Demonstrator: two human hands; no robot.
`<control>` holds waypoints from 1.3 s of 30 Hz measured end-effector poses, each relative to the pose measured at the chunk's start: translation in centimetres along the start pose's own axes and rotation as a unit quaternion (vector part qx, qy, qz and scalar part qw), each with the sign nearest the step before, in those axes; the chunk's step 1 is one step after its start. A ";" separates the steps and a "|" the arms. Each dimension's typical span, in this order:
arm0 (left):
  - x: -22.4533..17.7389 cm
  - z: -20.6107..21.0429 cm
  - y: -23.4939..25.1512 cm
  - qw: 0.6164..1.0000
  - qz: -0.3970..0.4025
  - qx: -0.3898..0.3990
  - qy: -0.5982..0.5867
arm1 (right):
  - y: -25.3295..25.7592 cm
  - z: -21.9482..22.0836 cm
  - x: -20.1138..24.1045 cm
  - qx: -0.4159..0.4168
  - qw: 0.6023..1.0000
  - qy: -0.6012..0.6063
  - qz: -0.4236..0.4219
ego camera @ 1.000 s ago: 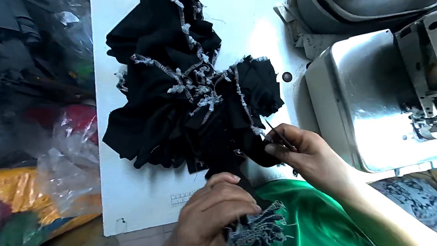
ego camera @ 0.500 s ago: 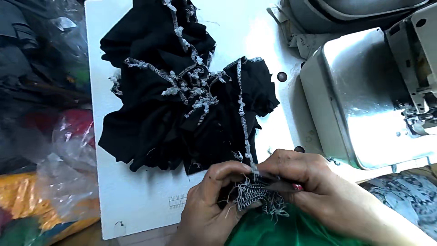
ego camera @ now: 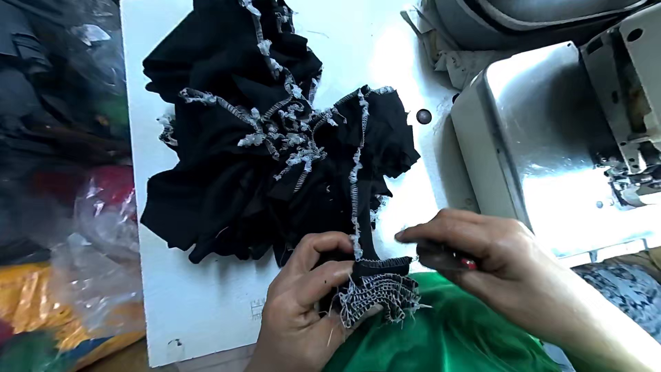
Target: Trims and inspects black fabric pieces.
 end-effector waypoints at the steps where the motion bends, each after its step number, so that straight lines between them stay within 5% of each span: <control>1: 0.1 0.0 0.0 1.000 0.003 -0.003 0.002 | -0.2 -0.4 -0.3 -0.025 0.999 -0.023 0.018; 5: 0.5 0.1 -0.1 1.000 0.007 -0.023 -0.004 | -1.8 -1.7 -0.8 -0.101 0.989 0.021 0.108; 11: 0.7 -0.1 -0.1 1.000 0.012 -0.022 -0.014 | -3.8 0.4 0.4 0.125 0.941 0.283 0.140; 18: 0.7 -0.2 -0.2 0.999 0.018 -0.023 -0.033 | -3.5 1.5 0.2 0.143 0.922 0.287 0.218; 25: 0.9 -0.2 -0.5 0.999 0.034 0.003 -0.009 | -2.7 2.0 0.2 0.111 0.909 0.331 0.227; 33: 1.1 -0.6 -1.1 0.998 0.061 0.026 0.010 | -3.2 2.2 -0.3 -0.059 0.864 0.441 0.236; 39: 0.5 -1.1 -1.5 0.995 0.069 0.074 0.002 | -2.7 1.4 -0.4 -0.027 0.959 0.253 0.124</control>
Point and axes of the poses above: each hand's wrist, its own y-axis towards the middle knuckle, its own z-axis out of the palm, x = y × z, the point moved 1 cm from there along y, towards the middle knuckle, and after that the axes turned 2 degrees about z, right-handed, at the moved point
